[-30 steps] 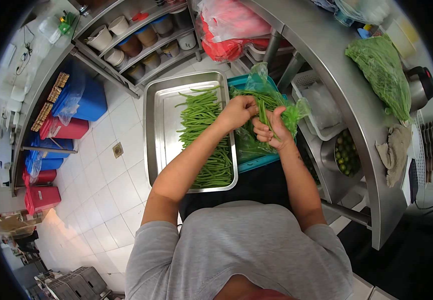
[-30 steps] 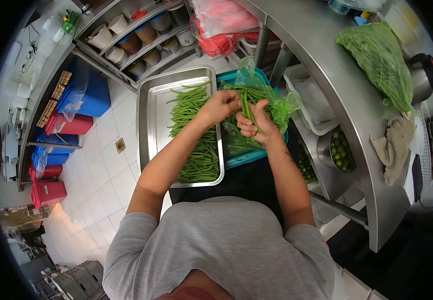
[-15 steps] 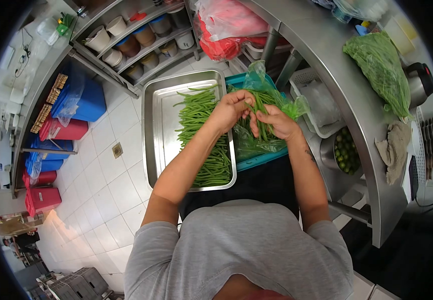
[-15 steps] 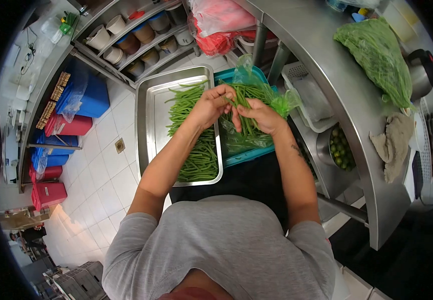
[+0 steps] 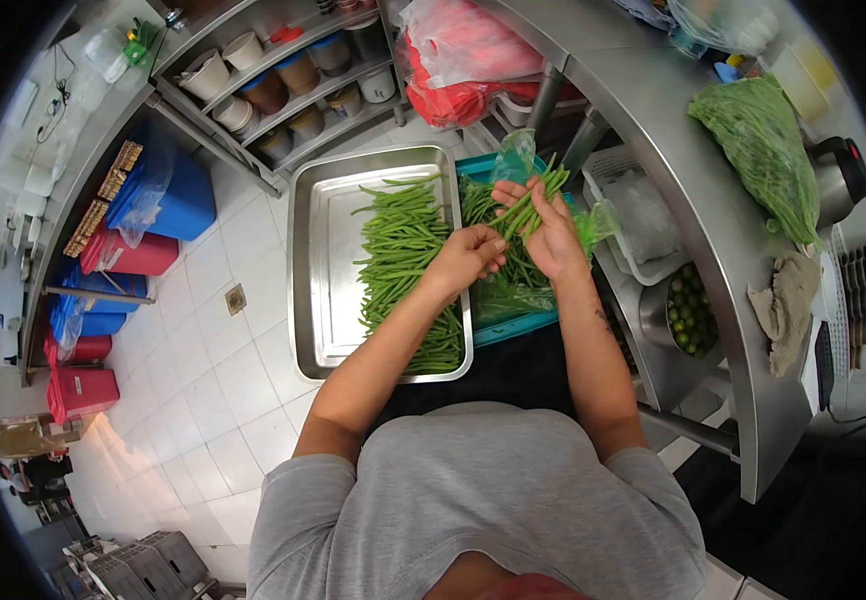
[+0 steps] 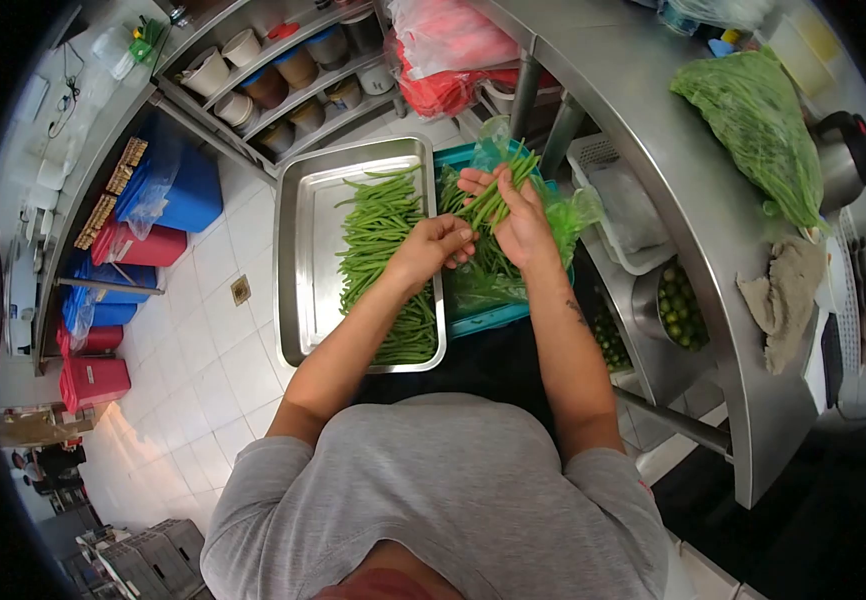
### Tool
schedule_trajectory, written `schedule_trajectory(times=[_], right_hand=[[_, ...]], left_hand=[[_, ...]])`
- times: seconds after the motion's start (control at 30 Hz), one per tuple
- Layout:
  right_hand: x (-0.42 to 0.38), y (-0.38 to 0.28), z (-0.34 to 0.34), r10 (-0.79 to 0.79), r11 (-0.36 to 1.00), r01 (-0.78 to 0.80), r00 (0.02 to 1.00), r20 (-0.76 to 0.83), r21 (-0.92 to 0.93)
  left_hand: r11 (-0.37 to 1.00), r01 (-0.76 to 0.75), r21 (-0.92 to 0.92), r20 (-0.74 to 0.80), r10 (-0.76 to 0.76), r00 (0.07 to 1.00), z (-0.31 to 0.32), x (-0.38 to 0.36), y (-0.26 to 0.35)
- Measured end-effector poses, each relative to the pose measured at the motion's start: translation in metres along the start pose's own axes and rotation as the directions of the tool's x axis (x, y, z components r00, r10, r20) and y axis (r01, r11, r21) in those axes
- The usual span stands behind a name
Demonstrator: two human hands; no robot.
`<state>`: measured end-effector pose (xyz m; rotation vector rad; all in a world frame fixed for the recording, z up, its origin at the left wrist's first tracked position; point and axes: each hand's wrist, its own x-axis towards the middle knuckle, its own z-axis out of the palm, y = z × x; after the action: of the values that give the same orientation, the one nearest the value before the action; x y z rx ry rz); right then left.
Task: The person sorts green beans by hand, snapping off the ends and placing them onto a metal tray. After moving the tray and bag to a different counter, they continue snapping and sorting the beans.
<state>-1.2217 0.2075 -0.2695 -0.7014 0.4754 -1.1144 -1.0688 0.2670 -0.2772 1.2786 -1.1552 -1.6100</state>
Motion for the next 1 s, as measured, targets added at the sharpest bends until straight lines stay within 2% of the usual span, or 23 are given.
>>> schedule_trajectory(times=[0.07,0.1,0.13,0.17,0.27,0.37,0.4,0.5,0.53,0.63,0.7,0.73,0.8,0.83,0.9,0.93,1.0], right_hand=[[0.000,0.002,0.004,-0.016,1.000,0.016,1.000,-0.011,0.012],[-0.001,0.003,0.007,-0.042,0.997,0.041,0.999,-0.019,-0.061],[-0.004,0.004,0.009,-0.070,0.989,0.066,0.997,-0.026,-0.134],[-0.007,0.006,0.013,-0.098,0.974,0.090,0.995,-0.031,-0.207],[-0.019,0.011,0.036,-0.170,0.924,0.149,0.985,-0.030,-0.353],[-0.010,-0.001,0.018,-0.139,0.981,0.118,0.981,-0.138,-0.151],[-0.008,-0.001,0.007,-0.119,0.987,0.101,0.980,-0.157,-0.122],[-0.007,-0.001,0.003,-0.116,0.988,0.098,0.983,-0.146,-0.123],[-0.008,0.001,0.006,-0.113,0.989,0.098,0.984,-0.141,-0.114],[-0.008,0.007,0.013,-0.108,0.990,0.098,0.988,-0.107,-0.099],[-0.009,0.008,0.012,-0.104,0.988,0.095,0.992,-0.069,-0.123],[-0.010,0.008,0.012,-0.100,0.974,0.075,0.989,-0.109,-0.213],[-0.014,0.008,0.013,-0.100,0.923,0.020,0.977,-0.188,-0.385],[-0.015,0.010,0.016,-0.159,0.894,0.056,0.968,-0.196,-0.445],[-0.015,0.015,0.025,-0.277,0.822,0.124,0.939,-0.201,-0.555],[-0.015,0.018,0.025,-0.279,0.841,0.155,0.945,-0.171,-0.518],[-0.015,0.019,0.027,-0.287,0.870,0.213,0.952,-0.107,-0.444]], left_hand=[[0.999,-0.029,-0.037,-0.058,0.027,0.998,0.004,0.005,-0.009],[0.967,-0.099,0.234,-0.171,0.142,0.975,0.006,0.007,-0.010],[0.860,-0.128,0.494,-0.245,0.279,0.928,0.008,0.009,-0.010],[0.689,-0.112,0.716,-0.273,0.425,0.863,0.010,0.012,-0.011],[0.344,-0.112,0.932,-0.135,0.619,0.774,0.013,0.035,-0.038],[0.598,-0.237,0.766,-0.139,0.514,0.847,-0.006,0.042,-0.029],[0.692,-0.338,0.638,-0.149,0.541,0.828,-0.010,0.044,-0.023],[0.856,-0.197,0.478,-0.043,0.246,0.968,-0.008,0.020,0.023],[0.842,-0.195,0.502,-0.045,0.251,0.967,-0.004,0.017,0.030],[0.941,-0.205,0.271,-0.112,0.242,0.964,-0.006,0.027,0.024],[0.824,-0.267,0.499,-0.103,0.362,0.926,-0.006,0.027,0.022],[0.746,-0.289,0.600,-0.087,0.419,0.904,-0.005,0.027,0.023],[0.555,-0.422,0.717,-0.007,0.611,0.792,-0.002,0.031,0.021],[0.444,-0.468,0.764,0.041,0.691,0.722,0.000,0.032,0.020],[0.374,-0.312,0.873,-0.008,0.653,0.758,0.007,0.036,0.017],[0.330,-0.232,0.915,-0.033,0.635,0.772,0.009,0.036,0.017],[0.429,-0.011,0.903,-0.192,0.428,0.883,0.000,0.044,0.010]])
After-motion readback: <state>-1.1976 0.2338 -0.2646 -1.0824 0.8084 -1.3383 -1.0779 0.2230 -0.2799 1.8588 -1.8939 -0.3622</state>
